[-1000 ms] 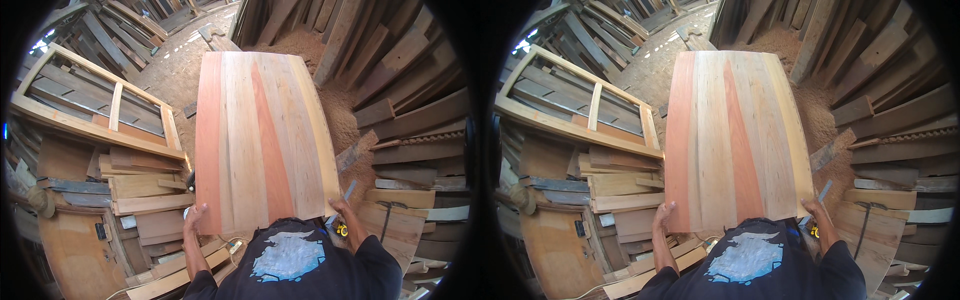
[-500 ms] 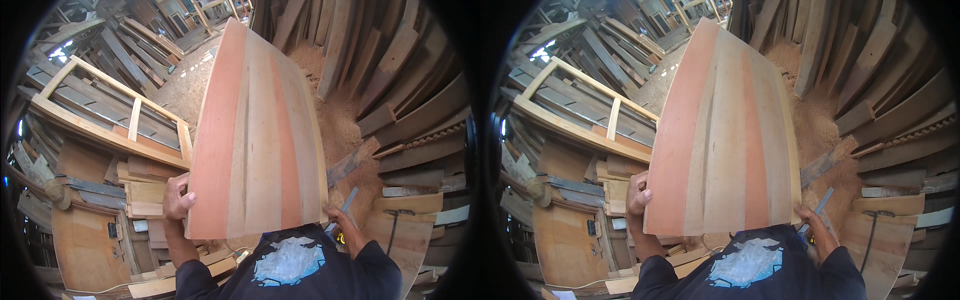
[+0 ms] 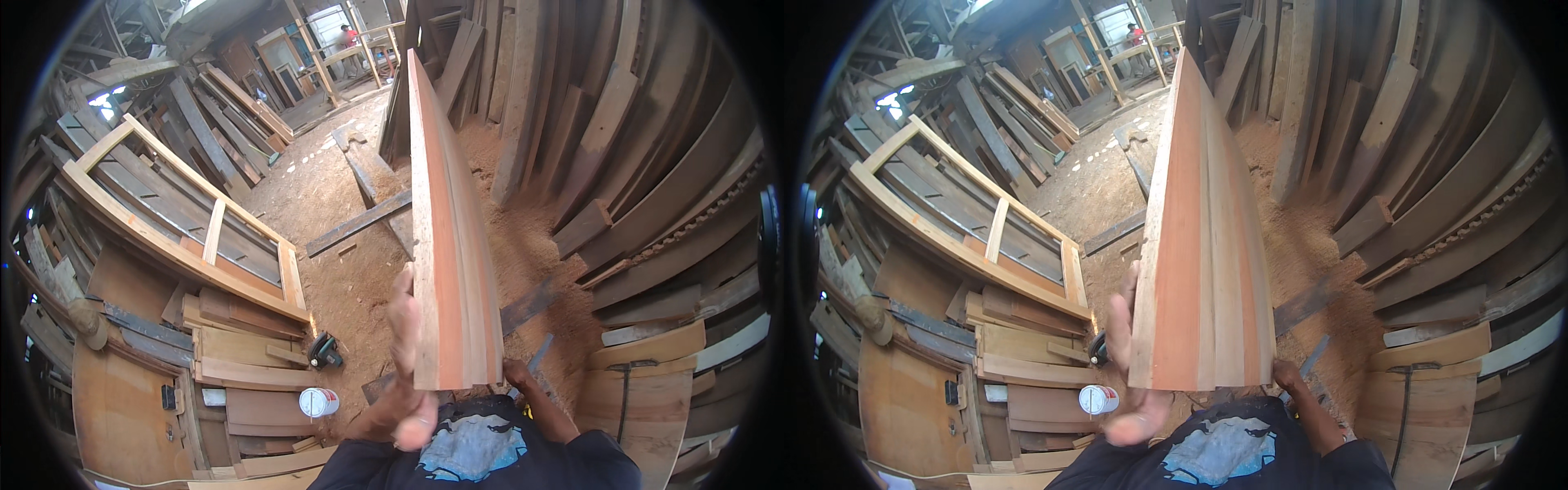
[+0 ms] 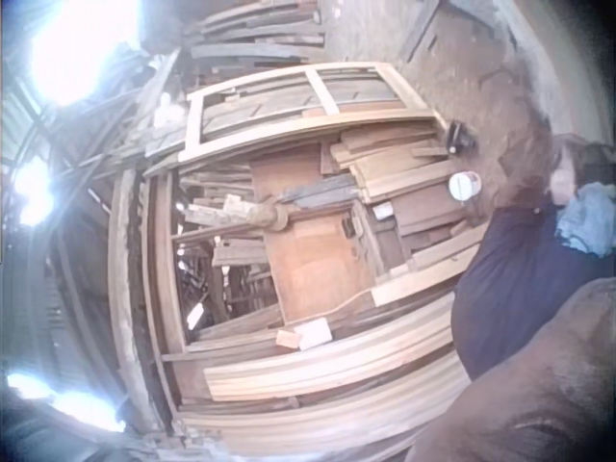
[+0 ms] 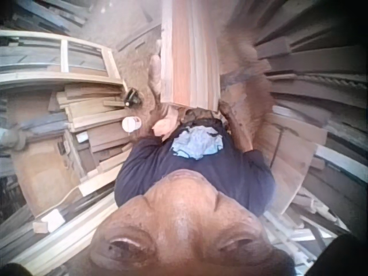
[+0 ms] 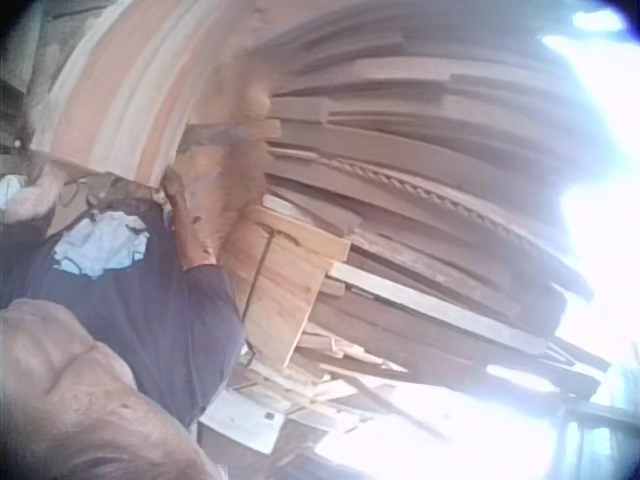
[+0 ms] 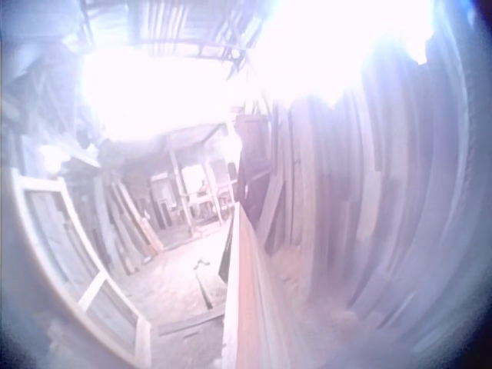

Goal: The person measures a large wooden board with a tape measure, checks the edges of a smaller wooden strip with a square, and then sands the edge of the strip using an electric sander.

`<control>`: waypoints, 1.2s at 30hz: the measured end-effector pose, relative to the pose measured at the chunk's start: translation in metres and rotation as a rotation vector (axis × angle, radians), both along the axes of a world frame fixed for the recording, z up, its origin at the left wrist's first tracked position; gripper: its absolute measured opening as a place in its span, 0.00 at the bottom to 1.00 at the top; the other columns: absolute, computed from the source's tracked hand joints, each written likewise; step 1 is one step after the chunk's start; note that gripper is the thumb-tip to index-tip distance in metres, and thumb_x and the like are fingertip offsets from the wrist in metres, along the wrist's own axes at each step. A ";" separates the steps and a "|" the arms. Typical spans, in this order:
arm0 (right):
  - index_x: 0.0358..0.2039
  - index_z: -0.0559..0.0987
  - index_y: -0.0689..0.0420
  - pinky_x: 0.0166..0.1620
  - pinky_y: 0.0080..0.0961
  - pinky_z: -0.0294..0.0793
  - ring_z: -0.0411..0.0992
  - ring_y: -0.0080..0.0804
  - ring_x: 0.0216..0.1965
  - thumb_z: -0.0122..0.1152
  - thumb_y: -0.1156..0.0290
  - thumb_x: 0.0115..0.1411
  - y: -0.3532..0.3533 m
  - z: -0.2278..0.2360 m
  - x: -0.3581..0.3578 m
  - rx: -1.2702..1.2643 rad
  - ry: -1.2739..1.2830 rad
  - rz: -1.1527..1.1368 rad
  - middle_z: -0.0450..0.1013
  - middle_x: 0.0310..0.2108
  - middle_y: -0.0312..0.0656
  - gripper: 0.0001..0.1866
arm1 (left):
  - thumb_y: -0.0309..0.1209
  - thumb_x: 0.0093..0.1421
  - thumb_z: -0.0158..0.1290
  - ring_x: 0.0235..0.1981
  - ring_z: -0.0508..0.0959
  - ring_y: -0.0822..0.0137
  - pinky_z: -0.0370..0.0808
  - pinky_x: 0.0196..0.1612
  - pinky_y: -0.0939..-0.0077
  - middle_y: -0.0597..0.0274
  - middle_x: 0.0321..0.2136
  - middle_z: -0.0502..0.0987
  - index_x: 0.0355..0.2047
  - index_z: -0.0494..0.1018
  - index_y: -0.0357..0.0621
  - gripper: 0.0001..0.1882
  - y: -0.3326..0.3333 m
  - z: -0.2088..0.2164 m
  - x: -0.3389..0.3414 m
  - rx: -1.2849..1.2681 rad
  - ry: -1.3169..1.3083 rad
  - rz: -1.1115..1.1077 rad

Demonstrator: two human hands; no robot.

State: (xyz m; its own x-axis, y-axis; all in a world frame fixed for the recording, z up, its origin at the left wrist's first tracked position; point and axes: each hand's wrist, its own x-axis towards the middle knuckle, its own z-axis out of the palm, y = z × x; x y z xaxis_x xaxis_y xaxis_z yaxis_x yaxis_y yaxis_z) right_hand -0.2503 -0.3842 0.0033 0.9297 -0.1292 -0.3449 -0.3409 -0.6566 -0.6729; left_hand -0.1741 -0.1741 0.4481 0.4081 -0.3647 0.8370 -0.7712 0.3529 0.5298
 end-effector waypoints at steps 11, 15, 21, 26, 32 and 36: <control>0.57 0.71 0.55 0.60 0.72 0.47 0.49 0.66 0.67 0.49 0.58 0.62 -0.011 -0.097 -0.141 -0.361 0.328 -0.048 0.59 0.64 0.55 0.25 | 0.21 0.52 0.43 0.72 0.31 0.44 0.35 0.70 0.50 0.33 0.69 0.28 0.66 0.18 0.34 0.52 -0.053 0.000 -0.025 -0.075 -0.019 0.052; 0.52 0.75 0.57 0.59 0.68 0.55 0.56 0.61 0.65 0.52 0.60 0.62 0.024 -0.064 -0.128 -0.361 0.268 -0.124 0.64 0.61 0.57 0.21 | 0.21 0.51 0.43 0.72 0.38 0.45 0.42 0.70 0.52 0.34 0.69 0.32 0.67 0.19 0.34 0.52 -0.050 -0.011 -0.030 -0.051 0.035 0.100; 0.50 0.75 0.57 0.57 0.65 0.59 0.60 0.60 0.60 0.53 0.58 0.61 0.015 -0.060 -0.120 -0.286 0.289 -0.119 0.66 0.55 0.57 0.21 | 0.23 0.51 0.44 0.71 0.44 0.43 0.46 0.69 0.51 0.32 0.68 0.39 0.67 0.33 0.33 0.46 -0.068 -0.005 -0.032 -0.129 -0.038 0.122; 0.49 0.75 0.58 0.55 0.62 0.62 0.63 0.60 0.56 0.54 0.57 0.61 0.013 -0.073 -0.120 -0.241 0.304 -0.103 0.69 0.50 0.57 0.21 | 0.23 0.50 0.45 0.70 0.43 0.39 0.47 0.68 0.47 0.28 0.67 0.40 0.57 0.51 0.40 0.32 -0.072 -0.005 -0.026 -0.032 -0.154 0.175; 0.47 0.76 0.58 0.52 0.59 0.66 0.68 0.59 0.51 0.56 0.56 0.60 0.015 -0.081 -0.117 -0.196 0.314 -0.076 0.71 0.44 0.57 0.21 | 0.21 0.50 0.44 0.70 0.42 0.38 0.47 0.68 0.48 0.27 0.67 0.38 0.51 0.56 0.45 0.26 -0.068 0.000 -0.026 0.002 -0.086 0.089; 0.46 0.76 0.58 0.51 0.57 0.68 0.70 0.59 0.47 0.57 0.55 0.60 0.019 -0.086 -0.112 -0.159 0.314 -0.051 0.73 0.40 0.57 0.21 | 0.20 0.49 0.44 0.70 0.42 0.38 0.49 0.68 0.49 0.27 0.68 0.36 0.49 0.56 0.45 0.25 -0.062 0.008 -0.027 0.066 -0.089 0.076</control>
State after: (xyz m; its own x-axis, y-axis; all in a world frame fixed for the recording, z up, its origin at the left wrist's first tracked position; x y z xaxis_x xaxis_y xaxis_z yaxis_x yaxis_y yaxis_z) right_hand -0.3620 -0.3647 -0.0830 0.7721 -0.2481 -0.5850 -0.5504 -0.7212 -0.4206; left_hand -0.2009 -0.2363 0.4562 0.3619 -0.3907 0.8464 -0.8396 0.2580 0.4781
